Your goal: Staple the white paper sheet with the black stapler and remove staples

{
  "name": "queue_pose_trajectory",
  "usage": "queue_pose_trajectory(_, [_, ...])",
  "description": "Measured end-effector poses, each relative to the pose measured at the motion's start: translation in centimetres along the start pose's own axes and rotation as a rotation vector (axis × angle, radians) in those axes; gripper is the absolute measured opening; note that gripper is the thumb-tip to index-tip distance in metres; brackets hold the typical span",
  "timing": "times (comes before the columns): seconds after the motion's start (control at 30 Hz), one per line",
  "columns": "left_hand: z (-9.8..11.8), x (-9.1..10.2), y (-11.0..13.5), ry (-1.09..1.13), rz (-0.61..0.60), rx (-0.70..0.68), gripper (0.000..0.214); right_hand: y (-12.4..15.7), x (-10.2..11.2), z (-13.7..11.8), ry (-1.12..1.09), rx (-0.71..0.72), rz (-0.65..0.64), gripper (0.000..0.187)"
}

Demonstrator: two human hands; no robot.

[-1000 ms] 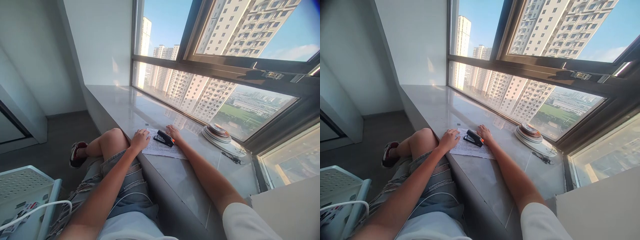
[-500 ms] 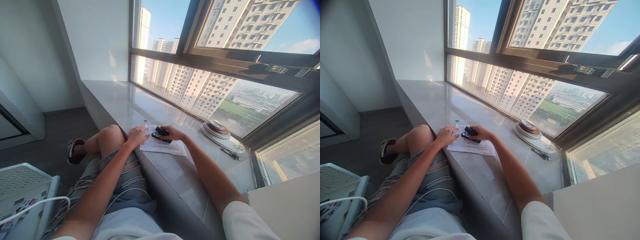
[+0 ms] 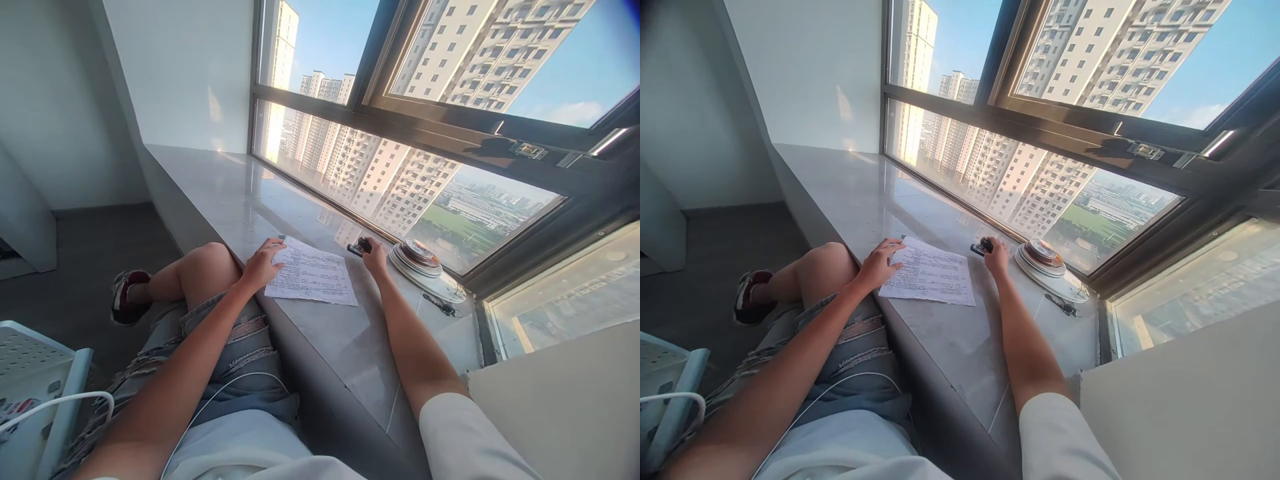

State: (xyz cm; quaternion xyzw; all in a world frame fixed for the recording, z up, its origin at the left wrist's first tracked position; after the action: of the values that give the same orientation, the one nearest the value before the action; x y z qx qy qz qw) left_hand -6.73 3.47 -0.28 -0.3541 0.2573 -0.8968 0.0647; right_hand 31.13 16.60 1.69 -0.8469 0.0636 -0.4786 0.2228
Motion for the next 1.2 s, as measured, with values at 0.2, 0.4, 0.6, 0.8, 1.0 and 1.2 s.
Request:
queue_pose_trajectory(0.2, [-0.8,0.0,0.0,0.031,0.061,0.014,0.055,1.1,-0.6,0.3,-0.113,0.080,0.038,0.043])
queue_pose_trajectory(0.4, [-0.9,0.2,0.0,0.031,0.128,-0.012,0.052,1.6,-0.5,-0.9,-0.213,0.181,0.047,0.043])
queue_pose_trajectory(0.6, [-1.0,0.3,-0.1,0.028,0.148,-0.024,0.051,1.6,-1.5,-2.7,-0.228,0.278,0.009,0.046])
queue_pose_trajectory(0.8, [-1.2,0.4,-0.2,0.040,0.168,-0.037,0.051,1.6,-2.3,-3.8,-0.066,0.263,0.041,0.047])
queue_pose_trajectory(1.0, [-1.1,0.9,-0.1,0.102,0.165,-0.060,0.054,1.9,-2.1,-3.6,0.115,0.181,0.133,0.044])
queue_pose_trajectory(1.2, [-0.9,1.5,0.0,0.159,0.195,-0.075,0.050,1.8,-2.4,-3.9,0.152,0.182,0.125,0.042])
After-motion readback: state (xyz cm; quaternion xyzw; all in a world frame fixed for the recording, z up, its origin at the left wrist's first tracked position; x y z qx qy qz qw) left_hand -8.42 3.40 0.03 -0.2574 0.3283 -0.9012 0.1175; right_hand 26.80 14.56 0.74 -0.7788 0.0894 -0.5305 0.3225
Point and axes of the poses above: each hand's wrist, its own y-axis away from the middle knuckle, its own x-axis out of the back of the hand, z = x × y, the point moved 3 cm from there along -y, towards the middle knuckle, and after that the axes turned 2 degrees about -x, right-handed, at the moved point
